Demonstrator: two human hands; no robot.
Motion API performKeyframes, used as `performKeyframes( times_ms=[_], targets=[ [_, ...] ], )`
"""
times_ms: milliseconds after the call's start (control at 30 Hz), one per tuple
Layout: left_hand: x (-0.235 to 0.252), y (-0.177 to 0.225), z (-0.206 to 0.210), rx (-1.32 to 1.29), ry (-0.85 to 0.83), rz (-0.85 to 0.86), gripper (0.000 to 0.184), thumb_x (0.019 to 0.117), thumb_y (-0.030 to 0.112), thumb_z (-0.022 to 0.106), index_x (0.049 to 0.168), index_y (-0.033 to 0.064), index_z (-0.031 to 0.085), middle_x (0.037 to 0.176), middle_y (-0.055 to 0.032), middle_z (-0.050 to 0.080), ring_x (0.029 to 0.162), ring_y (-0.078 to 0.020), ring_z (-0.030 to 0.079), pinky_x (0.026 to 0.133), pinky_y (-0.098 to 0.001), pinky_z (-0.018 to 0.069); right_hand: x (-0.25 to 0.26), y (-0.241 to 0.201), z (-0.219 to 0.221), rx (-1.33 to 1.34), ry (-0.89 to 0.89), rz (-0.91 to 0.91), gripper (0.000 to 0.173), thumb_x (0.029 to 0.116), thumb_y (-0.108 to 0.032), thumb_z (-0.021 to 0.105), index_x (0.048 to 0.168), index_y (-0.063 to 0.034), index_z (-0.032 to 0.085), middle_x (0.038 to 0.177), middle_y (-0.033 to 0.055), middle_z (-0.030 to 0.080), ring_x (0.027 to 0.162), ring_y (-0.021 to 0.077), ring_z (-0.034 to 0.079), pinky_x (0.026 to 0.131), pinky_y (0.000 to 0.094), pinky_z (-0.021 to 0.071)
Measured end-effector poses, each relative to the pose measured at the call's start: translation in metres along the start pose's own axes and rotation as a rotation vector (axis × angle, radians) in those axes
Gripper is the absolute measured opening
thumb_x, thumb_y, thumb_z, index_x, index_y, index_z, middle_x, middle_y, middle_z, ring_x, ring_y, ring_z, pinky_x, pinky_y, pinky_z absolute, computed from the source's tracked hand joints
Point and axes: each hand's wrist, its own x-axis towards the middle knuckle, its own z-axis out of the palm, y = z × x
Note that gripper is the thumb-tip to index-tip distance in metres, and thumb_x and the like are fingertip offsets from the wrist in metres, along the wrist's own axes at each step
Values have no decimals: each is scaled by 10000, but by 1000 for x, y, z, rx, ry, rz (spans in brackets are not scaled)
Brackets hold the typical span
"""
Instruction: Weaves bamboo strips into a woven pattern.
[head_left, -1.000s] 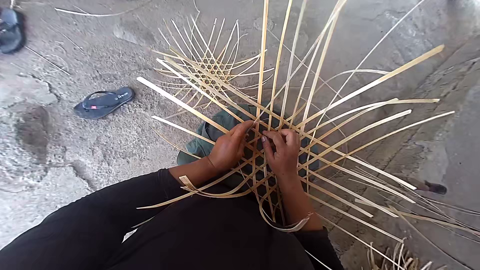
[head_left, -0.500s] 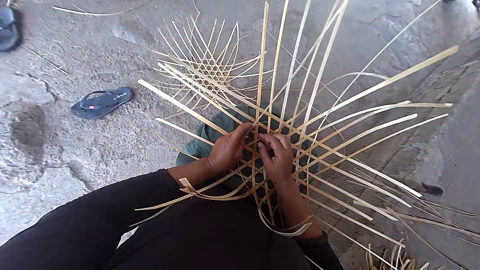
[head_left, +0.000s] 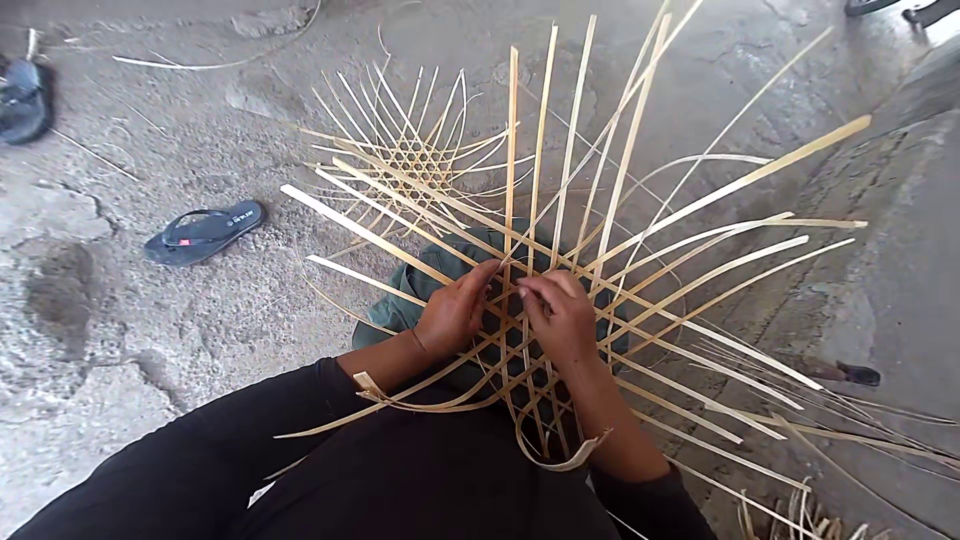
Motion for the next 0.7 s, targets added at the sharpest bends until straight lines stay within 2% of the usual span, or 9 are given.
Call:
performKeyframes(
  times_ms=[100,167,267,367,433,533,600,700],
  targets=[
    [-2,1,-1,12,11,-3,416,1074,118,423,1486,86,469,1114,-124,716,680,-176,700,668,-375,614,13,-6,-5,-47,46,199,270,994,-288,673,1152,-73,709,1035,116,660,874,232,655,740,400,573],
    [-4,1,-1,15,22,-1,412,1077,117,420,1484,87,472,1156,-119,707,687,-163,699,676,-363,614,15,-4,5,-56,61,270,297,937,-334,745,1077,-73,726,1062,132,629,857,241,642,708,402,568],
    [-4,-1,-1,31,20,2,415,1075,115,404,1483,85,472,1255,-102,694,703,-149,708,673,-350,615,9,2,24,-6,148,301,257,912,-312,770,1023,-87,719,1061,118,610,853,217,627,692,364,558],
    [-3,-2,0,55,12,1,404,1085,131,395,1481,88,467,1292,-74,686,723,-131,706,678,-333,607,4,11,33,66,220,279,194,934,-266,748,1008,-88,732,1038,100,628,873,188,624,709,323,551],
    [-4,-1,0,61,20,16,406,1073,111,410,1473,74,475,1289,-71,688,711,-117,703,665,-312,608,3,12,34,82,223,280,179,943,-253,733,1002,-85,741,1034,92,636,839,170,619,698,309,544],
    [-3,0,-1,39,29,30,395,1071,107,416,1455,62,496,1291,-56,692,705,-90,696,657,-290,605,7,12,21,107,131,316,208,947,-295,730,1012,-98,745,1031,94,637,777,152,611,671,305,544],
    [-2,0,-3,-1,18,22,391,1078,115,409,1452,47,501,1282,-57,697,697,-74,692,651,-272,602,15,8,2,132,-3,382,229,946,-320,734,1030,-108,754,1047,95,650,807,169,623,711,336,549],
    [-2,1,-4,-43,-1,17,396,1076,106,406,1454,41,500,1299,-62,691,702,-78,692,657,-274,600,37,0,-25,185,-158,461,200,977,-269,709,1069,-97,752,1018,85,700,877,199,669,803,416,569]
  ],
)
